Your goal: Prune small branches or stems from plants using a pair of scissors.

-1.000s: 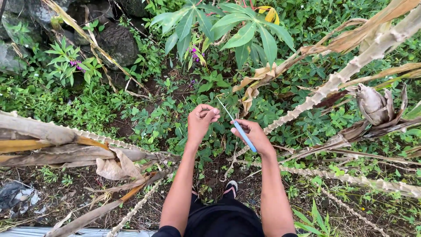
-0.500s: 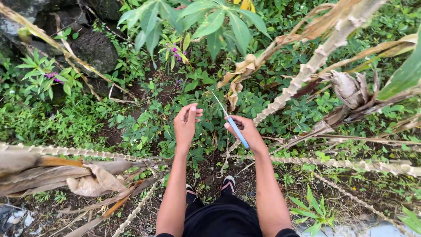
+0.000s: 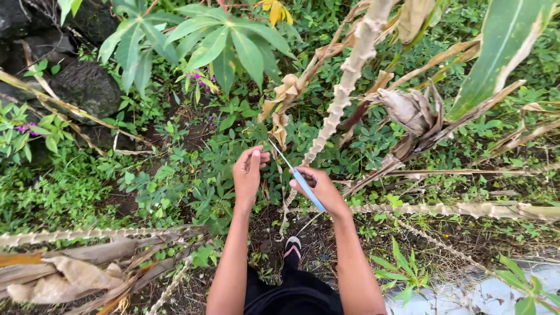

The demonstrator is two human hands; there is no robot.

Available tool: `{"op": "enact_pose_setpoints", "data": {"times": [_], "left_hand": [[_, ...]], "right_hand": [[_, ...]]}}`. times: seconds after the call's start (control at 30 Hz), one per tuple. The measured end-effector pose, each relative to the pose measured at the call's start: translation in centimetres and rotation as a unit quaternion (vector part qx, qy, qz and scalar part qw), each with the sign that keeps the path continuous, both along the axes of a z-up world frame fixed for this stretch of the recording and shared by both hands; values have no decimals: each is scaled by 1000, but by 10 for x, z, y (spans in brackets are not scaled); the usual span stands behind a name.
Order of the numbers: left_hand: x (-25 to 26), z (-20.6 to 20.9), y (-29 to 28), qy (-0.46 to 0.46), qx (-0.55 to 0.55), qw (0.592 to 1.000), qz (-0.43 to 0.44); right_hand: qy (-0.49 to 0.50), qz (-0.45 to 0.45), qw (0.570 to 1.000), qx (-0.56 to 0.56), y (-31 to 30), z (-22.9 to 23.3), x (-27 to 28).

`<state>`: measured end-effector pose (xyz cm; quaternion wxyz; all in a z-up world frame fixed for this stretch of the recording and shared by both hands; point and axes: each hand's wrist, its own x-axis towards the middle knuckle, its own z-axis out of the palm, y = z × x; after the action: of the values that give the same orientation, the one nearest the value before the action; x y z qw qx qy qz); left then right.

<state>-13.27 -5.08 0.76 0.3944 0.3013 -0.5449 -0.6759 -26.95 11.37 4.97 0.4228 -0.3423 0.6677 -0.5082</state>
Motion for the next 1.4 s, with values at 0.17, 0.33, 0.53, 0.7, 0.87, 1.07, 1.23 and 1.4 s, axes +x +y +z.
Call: {"op": "enact_pose_setpoints", "data": {"times": [0.17,0.33,0.53,0.7,0.87,1.07,1.23,1.4], "left_hand": [[-12,-17,16,19,-6,999,-45],[-22,-3,22,26,-5,991,-131],[-31,-36,44,12,-4,977,-215],[-32,-14,91,4,-7,952,-307],[-49,-11,118,-18,-17,936,-350],[-75,-19,164,-10,-29,930,-367],[-93,-20,193,0,2,932,-362],[-111,-6,207,-42,-76,941,-328]], "right_hand": [[-13,-36,999,-21,22,-12,3],[-31,-131,991,6,49,3,27],[-45,-273,961,-18,101,-27,63],[-83,-366,927,16,150,-21,99],[-53,-390,917,62,190,-28,101],[-18,-423,904,55,246,-45,94],[-23,-429,903,1,275,-46,84],[2,-427,904,14,283,-34,71]]}}
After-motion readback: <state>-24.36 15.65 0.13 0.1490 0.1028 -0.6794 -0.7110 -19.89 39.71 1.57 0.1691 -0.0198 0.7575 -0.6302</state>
